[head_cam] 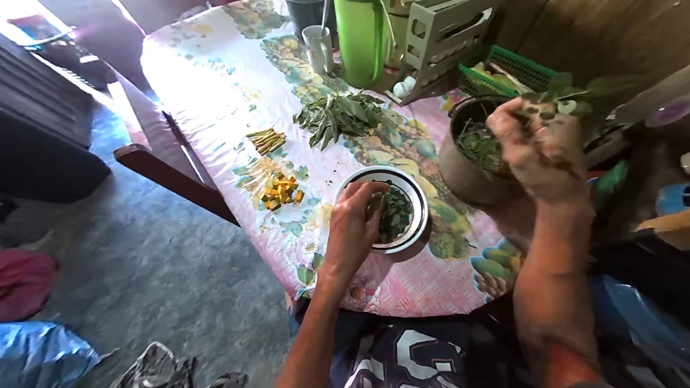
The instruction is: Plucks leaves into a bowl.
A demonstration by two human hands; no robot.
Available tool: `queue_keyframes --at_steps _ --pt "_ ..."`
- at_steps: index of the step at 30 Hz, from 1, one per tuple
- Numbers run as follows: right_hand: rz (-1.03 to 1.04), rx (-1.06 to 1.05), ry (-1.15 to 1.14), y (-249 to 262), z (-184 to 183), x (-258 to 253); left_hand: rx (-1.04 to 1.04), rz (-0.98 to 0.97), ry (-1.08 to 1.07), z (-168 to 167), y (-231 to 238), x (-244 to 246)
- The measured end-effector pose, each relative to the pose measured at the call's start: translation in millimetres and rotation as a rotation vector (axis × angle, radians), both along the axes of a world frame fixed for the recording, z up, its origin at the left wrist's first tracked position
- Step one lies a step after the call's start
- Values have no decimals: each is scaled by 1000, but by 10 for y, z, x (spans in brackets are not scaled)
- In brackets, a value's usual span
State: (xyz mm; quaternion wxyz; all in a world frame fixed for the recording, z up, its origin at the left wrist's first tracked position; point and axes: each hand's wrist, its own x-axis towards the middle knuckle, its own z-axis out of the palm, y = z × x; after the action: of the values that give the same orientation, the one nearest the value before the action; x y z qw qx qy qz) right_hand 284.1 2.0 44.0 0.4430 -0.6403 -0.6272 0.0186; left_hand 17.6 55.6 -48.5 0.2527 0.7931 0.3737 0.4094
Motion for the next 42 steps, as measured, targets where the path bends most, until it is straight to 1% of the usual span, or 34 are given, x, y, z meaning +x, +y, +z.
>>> queue_keyframes --at_steps 1,2,3,4,5,8,11,12,14,16,17,18,24,26,28,34,40,42 --pt "-118 -55 -111 -7 94 144 32 17 40 -18 2 19" --pt "-209 -134 -161 11 152 243 65 42 65 -43 3 45" --pt "-266 -210 -182 26 174 310 98 72 87 -66 2 72" --pt "-276 -251 -184 37 164 349 125 98 109 -83 3 94" --pt "-242 -254 -175 51 129 376 140 118 135 -93 0 109" --pt "-66 -177 -105 101 -43 341 139 149 218 -120 -11 95" --pt "69 -169 105 103 -35 38 162 197 212 -140 -1 60" --pt "144 -158 175 150 -38 -36 152 192 207 -125 -2 41" --pt "298 -161 327 259 -57 -163 113 145 158 -95 0 0" --pt "362 -196 468 336 -61 -325 70 97 55 -55 -3 -16" --pt "379 -204 488 374 -85 -386 39 73 -24 -36 -3 -9" --pt "387 -191 465 407 -120 -440 -4 46 -107 -12 0 3" --pt "339 -39 142 515 -422 -631 -409 -85 -548 99 32 87" --pt "353 -20 116 537 -486 -662 -523 -125 -665 121 40 113" --pt "350 10 94 541 -496 -707 -594 -160 -750 118 42 143" --pt "369 97 -26 520 -490 -779 -629 -161 -930 149 5 219" --pt "412 140 -104 527 -494 -807 -543 -146 -1002 161 21 259" --pt "450 143 -118 532 -504 -793 -506 -144 -978 152 21 260"
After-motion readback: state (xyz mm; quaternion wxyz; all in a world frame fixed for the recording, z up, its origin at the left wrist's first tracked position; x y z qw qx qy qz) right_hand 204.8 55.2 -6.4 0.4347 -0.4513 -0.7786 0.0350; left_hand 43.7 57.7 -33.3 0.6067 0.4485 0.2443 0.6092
